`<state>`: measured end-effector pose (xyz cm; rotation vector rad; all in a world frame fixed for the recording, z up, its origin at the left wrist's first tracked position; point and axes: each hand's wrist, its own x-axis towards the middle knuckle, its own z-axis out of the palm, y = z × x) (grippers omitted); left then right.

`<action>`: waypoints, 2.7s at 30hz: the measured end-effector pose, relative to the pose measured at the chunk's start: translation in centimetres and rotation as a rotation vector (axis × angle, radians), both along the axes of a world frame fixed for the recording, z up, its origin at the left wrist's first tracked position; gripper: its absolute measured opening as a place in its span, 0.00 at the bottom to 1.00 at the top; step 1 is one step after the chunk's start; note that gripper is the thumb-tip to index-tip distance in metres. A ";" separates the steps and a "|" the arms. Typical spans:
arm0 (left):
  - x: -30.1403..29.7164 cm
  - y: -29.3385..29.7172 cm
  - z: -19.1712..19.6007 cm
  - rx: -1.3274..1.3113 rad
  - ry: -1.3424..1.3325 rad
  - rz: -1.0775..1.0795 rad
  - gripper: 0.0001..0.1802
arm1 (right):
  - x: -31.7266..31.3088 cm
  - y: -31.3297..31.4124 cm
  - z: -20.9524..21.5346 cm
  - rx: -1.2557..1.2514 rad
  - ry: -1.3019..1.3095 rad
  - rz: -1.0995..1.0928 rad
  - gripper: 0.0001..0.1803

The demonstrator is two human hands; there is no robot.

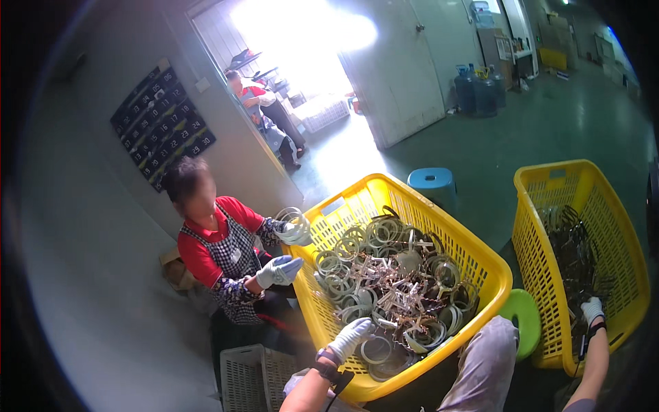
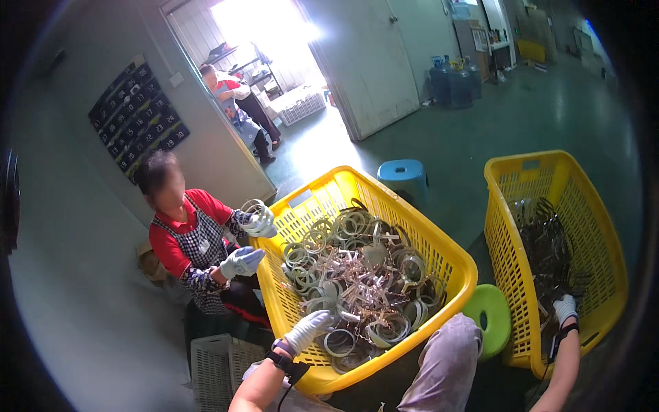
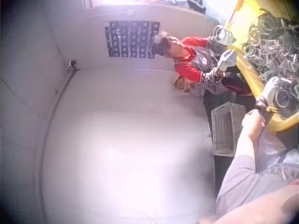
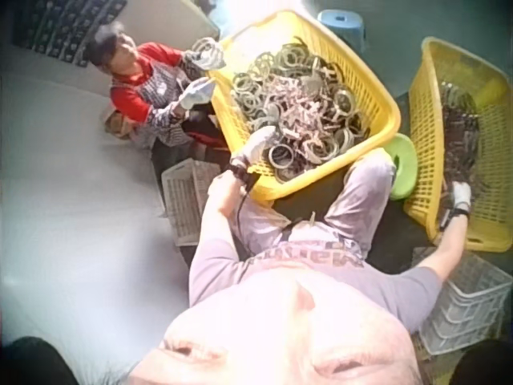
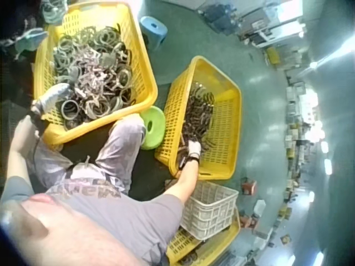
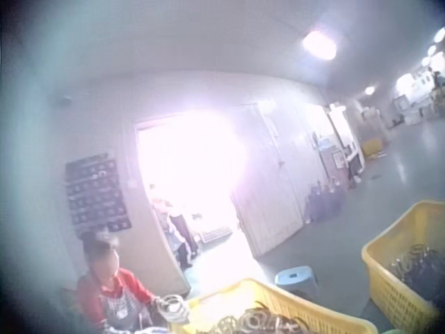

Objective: Sorting and inspecting metal ring components from one plastic bin to another.

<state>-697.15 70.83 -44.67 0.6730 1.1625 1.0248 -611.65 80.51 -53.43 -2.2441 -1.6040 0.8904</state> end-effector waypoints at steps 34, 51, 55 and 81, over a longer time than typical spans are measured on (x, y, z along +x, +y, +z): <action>-2.9 -2.6 8.6 0.415 0.675 0.163 0.27 | -71.5 3.8 4.5 -0.149 -0.473 1.158 0.28; 4.7 -1.9 6.4 0.398 0.991 0.057 0.32 | -59.5 12.7 15.2 0.242 0.425 0.882 0.14; 6.6 -2.2 5.1 0.484 1.002 0.098 0.30 | -56.6 13.6 15.2 0.358 0.549 0.801 0.08; 4.2 1.9 -4.7 0.105 1.135 -0.089 0.27 | -63.7 -4.3 23.5 0.868 -0.260 1.629 0.13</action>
